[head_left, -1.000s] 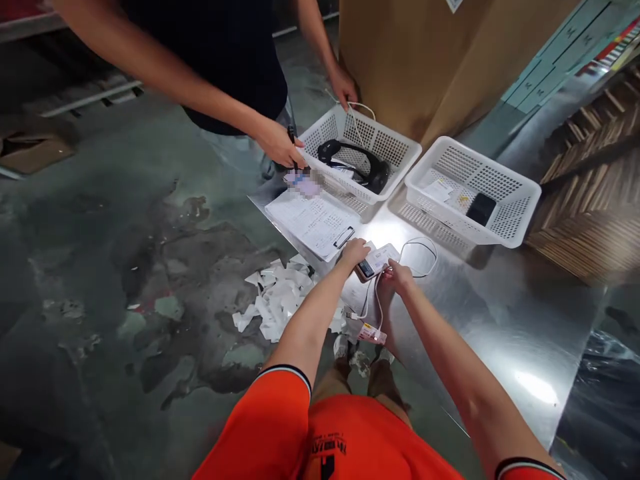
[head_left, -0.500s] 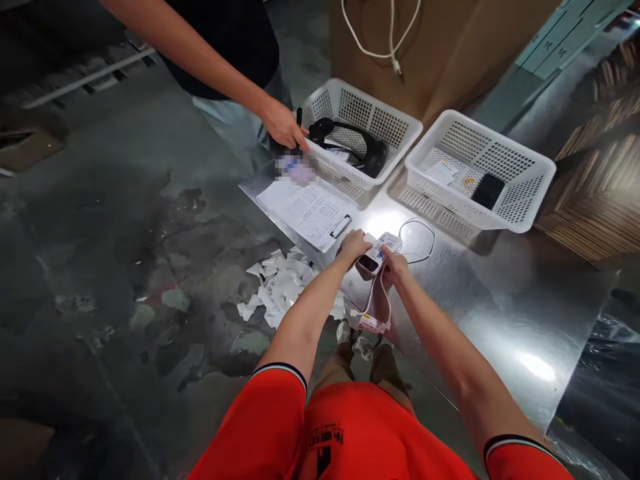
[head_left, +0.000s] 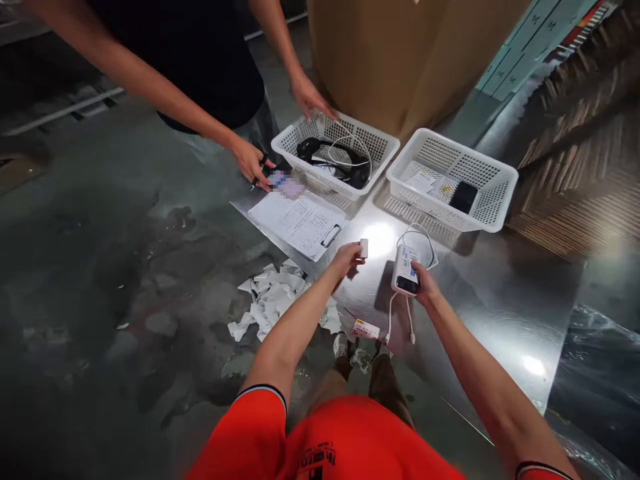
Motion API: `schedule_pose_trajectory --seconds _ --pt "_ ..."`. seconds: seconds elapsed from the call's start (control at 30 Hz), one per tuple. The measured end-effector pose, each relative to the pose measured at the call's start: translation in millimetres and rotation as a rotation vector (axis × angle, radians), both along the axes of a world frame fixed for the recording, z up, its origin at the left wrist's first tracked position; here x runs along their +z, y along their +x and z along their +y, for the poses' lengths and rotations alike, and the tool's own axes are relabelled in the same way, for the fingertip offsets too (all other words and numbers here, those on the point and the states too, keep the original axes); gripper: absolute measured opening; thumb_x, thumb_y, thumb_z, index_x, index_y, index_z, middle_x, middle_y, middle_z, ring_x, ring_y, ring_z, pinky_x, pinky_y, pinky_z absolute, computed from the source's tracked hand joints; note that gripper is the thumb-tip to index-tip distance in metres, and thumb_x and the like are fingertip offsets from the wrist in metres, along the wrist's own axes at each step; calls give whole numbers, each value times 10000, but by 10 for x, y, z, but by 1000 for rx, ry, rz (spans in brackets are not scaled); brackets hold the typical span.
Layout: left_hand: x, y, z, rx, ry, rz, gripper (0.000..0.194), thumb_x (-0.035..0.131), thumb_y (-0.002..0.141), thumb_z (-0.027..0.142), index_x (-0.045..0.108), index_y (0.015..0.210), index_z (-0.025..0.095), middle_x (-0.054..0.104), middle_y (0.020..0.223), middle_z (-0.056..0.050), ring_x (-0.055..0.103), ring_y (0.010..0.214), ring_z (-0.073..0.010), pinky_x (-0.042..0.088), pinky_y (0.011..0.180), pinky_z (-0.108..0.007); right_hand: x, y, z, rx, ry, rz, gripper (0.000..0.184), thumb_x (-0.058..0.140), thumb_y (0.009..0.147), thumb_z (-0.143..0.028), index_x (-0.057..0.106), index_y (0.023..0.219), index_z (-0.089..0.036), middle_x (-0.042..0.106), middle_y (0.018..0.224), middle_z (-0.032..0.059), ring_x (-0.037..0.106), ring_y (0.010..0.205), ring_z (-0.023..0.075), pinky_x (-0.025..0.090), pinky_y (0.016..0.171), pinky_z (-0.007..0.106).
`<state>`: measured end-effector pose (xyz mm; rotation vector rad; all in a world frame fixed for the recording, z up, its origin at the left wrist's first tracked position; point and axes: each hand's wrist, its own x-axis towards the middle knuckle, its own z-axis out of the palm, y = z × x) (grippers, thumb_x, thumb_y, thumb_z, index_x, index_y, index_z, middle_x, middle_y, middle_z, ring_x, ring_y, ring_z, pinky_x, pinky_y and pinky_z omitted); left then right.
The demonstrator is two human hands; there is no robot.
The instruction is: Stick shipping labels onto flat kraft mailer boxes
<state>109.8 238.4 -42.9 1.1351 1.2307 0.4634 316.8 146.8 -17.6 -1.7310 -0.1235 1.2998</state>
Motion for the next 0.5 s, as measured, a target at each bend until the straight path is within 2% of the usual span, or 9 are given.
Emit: schedule_pose_trajectory --seconds 0.13,0.27,0.4,0.5 --pt "226 151 -358 37 -29 -240 346 372 922 262 639 1082 114 698 904 -90 666 817 -179 585 773 -363 165 128 -229 14 33 1 84 635 839 -246 630 827 -162 703 720 18 639 634 141 523 613 245" --pt "436 482 -753 22 33 -354 321 510 851 261 666 1101 136 686 990 -63 635 916 -180 546 863 -340 232 128 -435 71 131 -49 211 745 714 -275 644 874 -182 719 760 -6 647 681 147 507 639 237" --pt "622 851 -1119 43 144 -295 432 609 785 225 628 1199 106 609 1072 -101 586 992 -218 513 898 -366 358 142 -665 120 206 -66 400 798 630 -434 654 907 -184 732 798 13 662 755 184 509 677 270" --pt "734 1122 -1417 41 270 -163 479 593 826 246 577 1285 113 527 1091 -105 566 1000 -218 502 931 -387 532 259 -868 166 235 -24 550 719 648 -650 671 949 -192 741 853 44 678 793 224 522 686 319"
